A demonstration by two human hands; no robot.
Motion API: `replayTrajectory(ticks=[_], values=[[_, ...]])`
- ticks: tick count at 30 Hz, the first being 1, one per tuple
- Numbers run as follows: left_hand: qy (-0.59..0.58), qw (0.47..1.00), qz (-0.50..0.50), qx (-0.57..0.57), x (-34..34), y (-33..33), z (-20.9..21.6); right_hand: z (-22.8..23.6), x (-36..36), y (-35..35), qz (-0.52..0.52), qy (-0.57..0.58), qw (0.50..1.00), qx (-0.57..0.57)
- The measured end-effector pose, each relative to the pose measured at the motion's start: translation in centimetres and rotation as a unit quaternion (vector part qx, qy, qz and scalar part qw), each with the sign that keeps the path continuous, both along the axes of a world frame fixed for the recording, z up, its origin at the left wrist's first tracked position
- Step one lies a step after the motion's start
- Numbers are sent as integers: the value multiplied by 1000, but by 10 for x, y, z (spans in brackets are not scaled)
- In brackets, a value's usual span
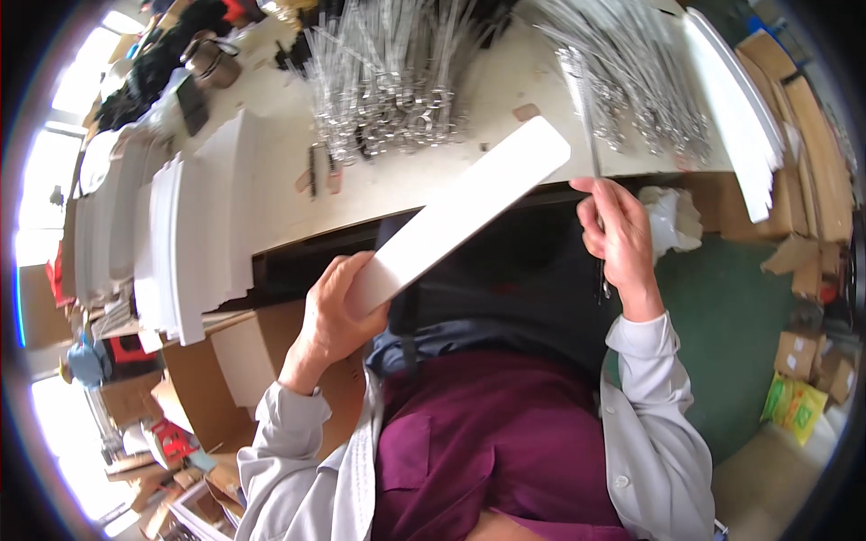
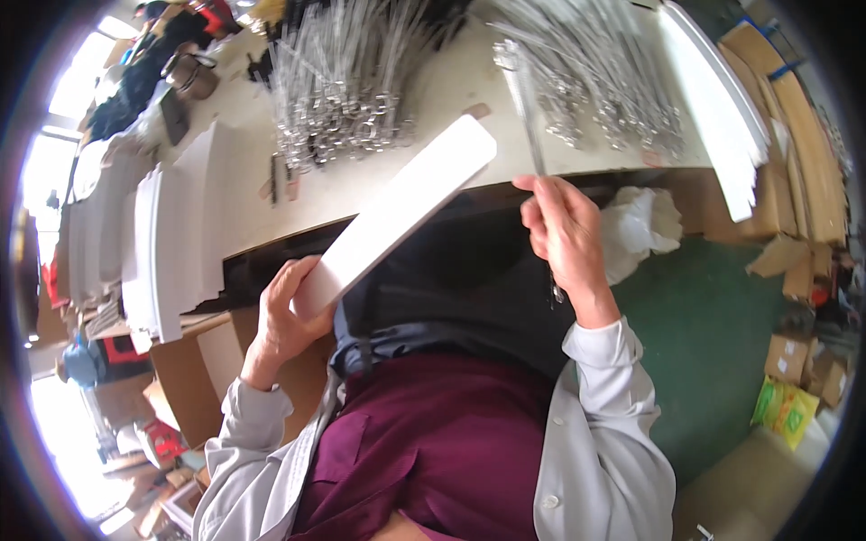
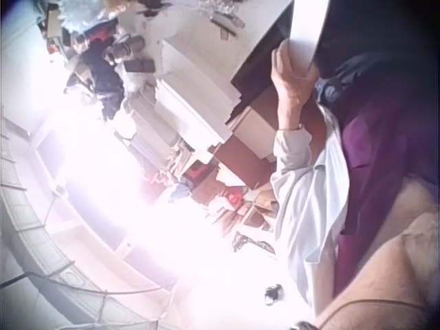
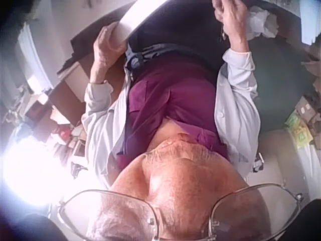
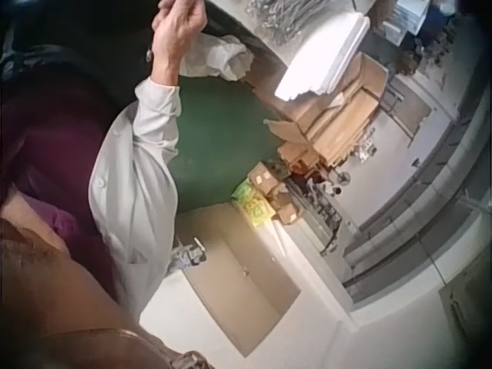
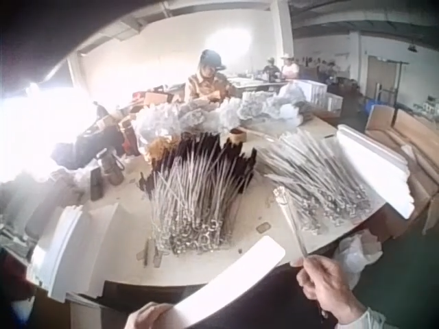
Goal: Packaging cleaning brushes into white cardboard sleeves at a workshop bench.
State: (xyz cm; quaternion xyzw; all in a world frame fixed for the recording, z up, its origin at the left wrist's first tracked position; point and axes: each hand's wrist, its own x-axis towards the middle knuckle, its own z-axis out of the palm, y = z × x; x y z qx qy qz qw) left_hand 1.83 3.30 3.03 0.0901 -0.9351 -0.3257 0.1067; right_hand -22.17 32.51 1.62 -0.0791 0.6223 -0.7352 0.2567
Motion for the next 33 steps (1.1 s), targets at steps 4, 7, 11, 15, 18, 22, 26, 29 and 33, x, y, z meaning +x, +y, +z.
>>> replayTrajectory(ticks=[4, 7, 11, 15, 18, 22, 26, 29, 33], values=[[-21, 999, -46, 4, 1, 8, -13, 0, 0, 2, 29, -38, 999, -15], [-17, 997, -78, -12, -2, 7, -12, -1, 4, 2, 41, -43, 998, 15], [-15, 994, -107, -14, -8, 7, -16, -9, 5, 7, 37, -11, 998, 51], [-75, 987, -139, -29, -18, 22, -21, -16, 14, 0, 44, -54, 997, 39], [-67, 985, -153, -50, -33, 40, -31, -24, 25, -9, 45, -71, 996, 32], [-88, 982, -159, -58, -45, 51, -37, -30, 31, -12, 55, -102, 993, 2], [-134, 974, -166, 80, -49, 29, -37, -22, 22, -7, 100, 29, 990, 92], [-389, 861, -158, 286, -57, 18, -27, -37, 24, -2, 165, 107, 977, 84], [-393, 846, -190, 307, -59, 16, -30, -30, 32, -3, 184, 73, 968, 154]])
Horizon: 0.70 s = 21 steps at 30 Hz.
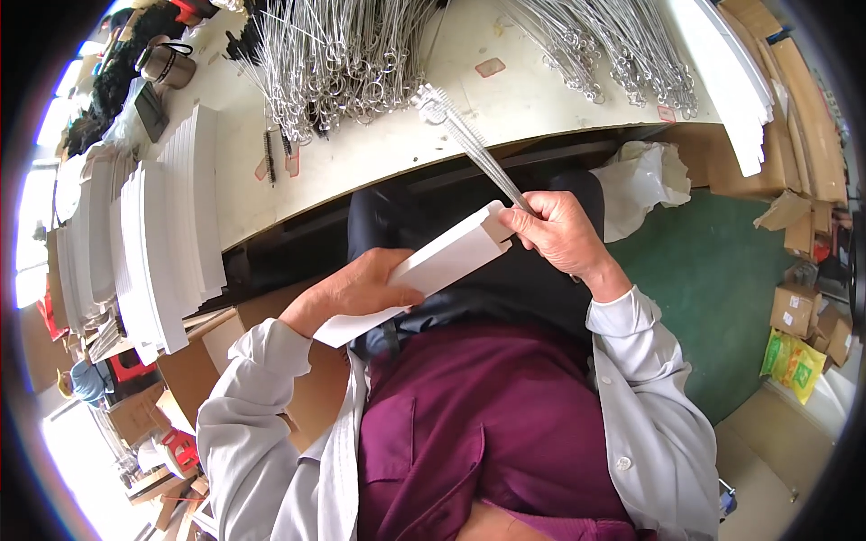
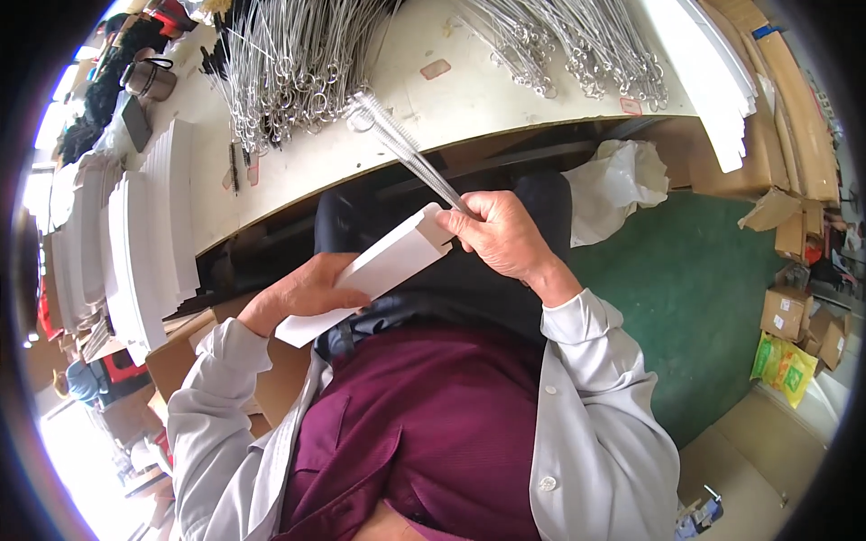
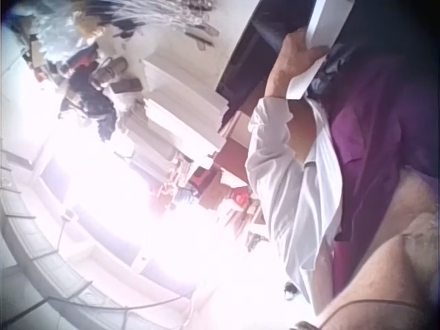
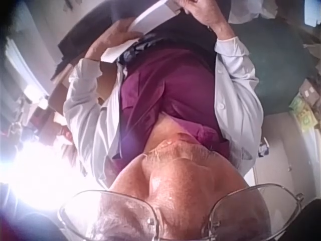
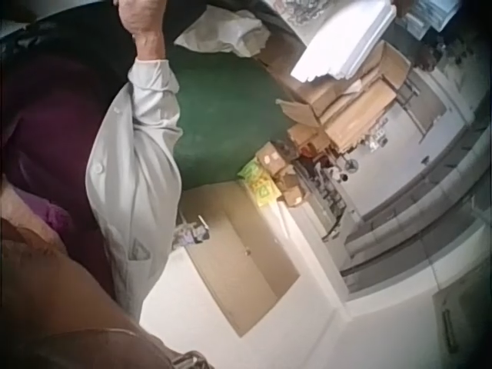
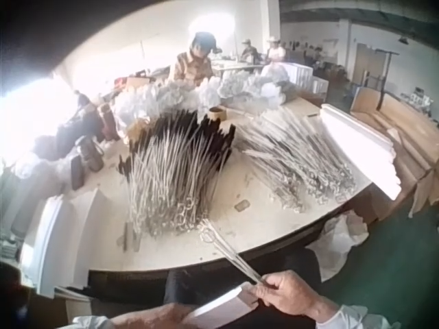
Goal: Packaging cleaning brushes into white cardboard sleeves at a workshop bench.
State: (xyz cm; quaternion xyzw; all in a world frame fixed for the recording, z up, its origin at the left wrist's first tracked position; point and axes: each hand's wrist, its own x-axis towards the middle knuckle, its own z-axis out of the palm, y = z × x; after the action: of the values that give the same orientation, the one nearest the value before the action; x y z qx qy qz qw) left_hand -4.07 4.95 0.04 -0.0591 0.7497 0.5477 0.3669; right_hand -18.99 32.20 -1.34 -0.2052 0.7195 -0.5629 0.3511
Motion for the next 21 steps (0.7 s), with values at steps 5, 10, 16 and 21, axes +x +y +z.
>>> replayTrajectory(ticks=[5, 10, 16, 21], values=[[143, 977, 21, -156, 4, 30, 0, -10, 14, -5, -30, -84, 996, 8], [297, 917, 13, -267, 6, 38, -14, -18, 21, -7, -30, -66, 997, 0], [274, 914, 46, -295, 10, 4, 7, -9, 5, 21, -30, 39, 998, -27], [248, 917, 30, -310, 14, -12, 26, 21, -9, 45, 26, 241, 968, 62]])
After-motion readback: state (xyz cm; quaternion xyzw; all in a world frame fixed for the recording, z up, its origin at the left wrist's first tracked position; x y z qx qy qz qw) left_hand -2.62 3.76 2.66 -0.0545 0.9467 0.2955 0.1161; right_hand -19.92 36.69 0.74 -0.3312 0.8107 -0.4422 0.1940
